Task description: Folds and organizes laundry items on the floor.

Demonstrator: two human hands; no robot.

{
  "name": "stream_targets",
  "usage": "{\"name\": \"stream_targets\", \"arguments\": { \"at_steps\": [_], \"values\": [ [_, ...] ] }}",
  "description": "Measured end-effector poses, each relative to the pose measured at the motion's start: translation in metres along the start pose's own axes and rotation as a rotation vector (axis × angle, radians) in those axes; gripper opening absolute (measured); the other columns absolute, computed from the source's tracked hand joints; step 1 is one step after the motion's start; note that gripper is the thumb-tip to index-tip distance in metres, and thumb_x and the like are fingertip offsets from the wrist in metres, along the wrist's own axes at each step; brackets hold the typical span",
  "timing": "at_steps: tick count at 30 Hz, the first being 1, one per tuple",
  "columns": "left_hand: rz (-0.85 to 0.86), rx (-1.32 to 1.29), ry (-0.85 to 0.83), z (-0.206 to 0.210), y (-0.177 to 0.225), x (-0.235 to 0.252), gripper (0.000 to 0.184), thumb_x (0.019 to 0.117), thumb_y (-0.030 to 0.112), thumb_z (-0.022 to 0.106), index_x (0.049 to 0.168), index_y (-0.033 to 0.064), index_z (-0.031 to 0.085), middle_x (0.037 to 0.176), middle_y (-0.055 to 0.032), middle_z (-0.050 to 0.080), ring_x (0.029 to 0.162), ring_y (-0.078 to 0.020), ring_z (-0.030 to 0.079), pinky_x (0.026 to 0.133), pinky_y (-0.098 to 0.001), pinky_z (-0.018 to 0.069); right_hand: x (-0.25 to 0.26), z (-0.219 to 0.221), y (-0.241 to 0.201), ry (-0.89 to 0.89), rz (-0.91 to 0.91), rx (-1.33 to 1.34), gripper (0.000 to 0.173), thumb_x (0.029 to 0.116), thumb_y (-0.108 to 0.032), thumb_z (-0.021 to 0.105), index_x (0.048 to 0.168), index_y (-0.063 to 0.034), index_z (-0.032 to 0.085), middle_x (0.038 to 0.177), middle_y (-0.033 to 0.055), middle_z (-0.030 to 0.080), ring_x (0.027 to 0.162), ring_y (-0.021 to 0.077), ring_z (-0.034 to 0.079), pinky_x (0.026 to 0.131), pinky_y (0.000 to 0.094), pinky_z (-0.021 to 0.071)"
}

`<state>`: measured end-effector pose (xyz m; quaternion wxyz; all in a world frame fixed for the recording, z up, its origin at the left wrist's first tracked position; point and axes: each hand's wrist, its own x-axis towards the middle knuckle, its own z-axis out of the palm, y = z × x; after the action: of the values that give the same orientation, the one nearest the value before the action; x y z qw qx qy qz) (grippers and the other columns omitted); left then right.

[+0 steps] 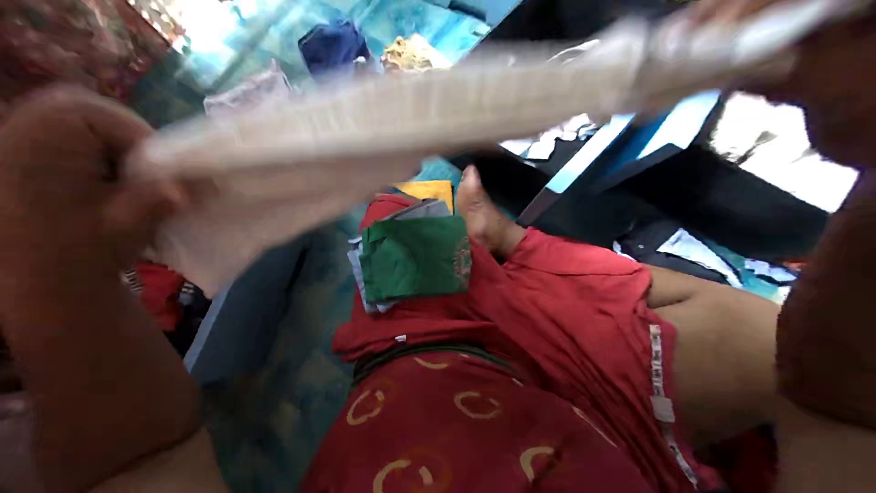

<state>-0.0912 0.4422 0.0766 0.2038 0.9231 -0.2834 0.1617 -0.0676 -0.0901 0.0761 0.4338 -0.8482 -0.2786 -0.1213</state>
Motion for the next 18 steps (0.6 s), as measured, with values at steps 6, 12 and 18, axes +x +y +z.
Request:
{"name": "stream_targets", "arguments": {
  "at_steps": [6, 12, 18],
  "values": [
    [-0.052, -0.148, -0.529, 0.060, 0.065, -0.090, 0.018, 0.0900, 0.027, 0.064, 0.082, 0.0120, 0.069, 0.082, 0.0013, 0.065, 0.077, -0.0077, 0.064, 0.068, -0.0259, 0.0557, -0.118, 0.108, 0.079, -0.524, -0.016, 0.203, 0.018, 0.0917, 0.000, 0.057, 0.099, 0.0007, 0.074, 0.111, 0.0132, 0.074, 0.107, 0.0221, 0.071, 0.097, 0.0402, 0.0571],
    [0.006, -0.387, -0.378, 0.056, 0.041, -0.060, 0.017, 0.0972, 0.030, 0.061, 0.100, 0.0163, 0.071, 0.099, 0.0056, 0.069, 0.098, -0.0020, 0.064, 0.088, -0.0229, 0.0541, -0.158, 0.142, 0.090, -0.540, 0.046, 0.230, 0.021, 0.0963, 0.000, 0.052, 0.105, 0.0014, 0.071, 0.122, 0.0171, 0.070, 0.118, 0.0264, 0.067, 0.103, 0.0407, 0.0533],
    [-0.490, -0.554, -0.289, 0.107, 0.044, 0.051, 0.017, 0.1018, 0.012, 0.059, 0.118, 0.0055, 0.060, 0.094, 0.0064, 0.068, 0.079, 0.0043, 0.065, 0.075, -0.0184, 0.0570, -0.154, 0.141, 0.078, -0.495, 0.057, 0.251, 0.025, 0.0968, -0.016, 0.062, 0.108, 0.0070, 0.065, 0.116, 0.0230, 0.068, 0.113, 0.0274, 0.067, 0.100, 0.0406, 0.0526]
  ]
}}
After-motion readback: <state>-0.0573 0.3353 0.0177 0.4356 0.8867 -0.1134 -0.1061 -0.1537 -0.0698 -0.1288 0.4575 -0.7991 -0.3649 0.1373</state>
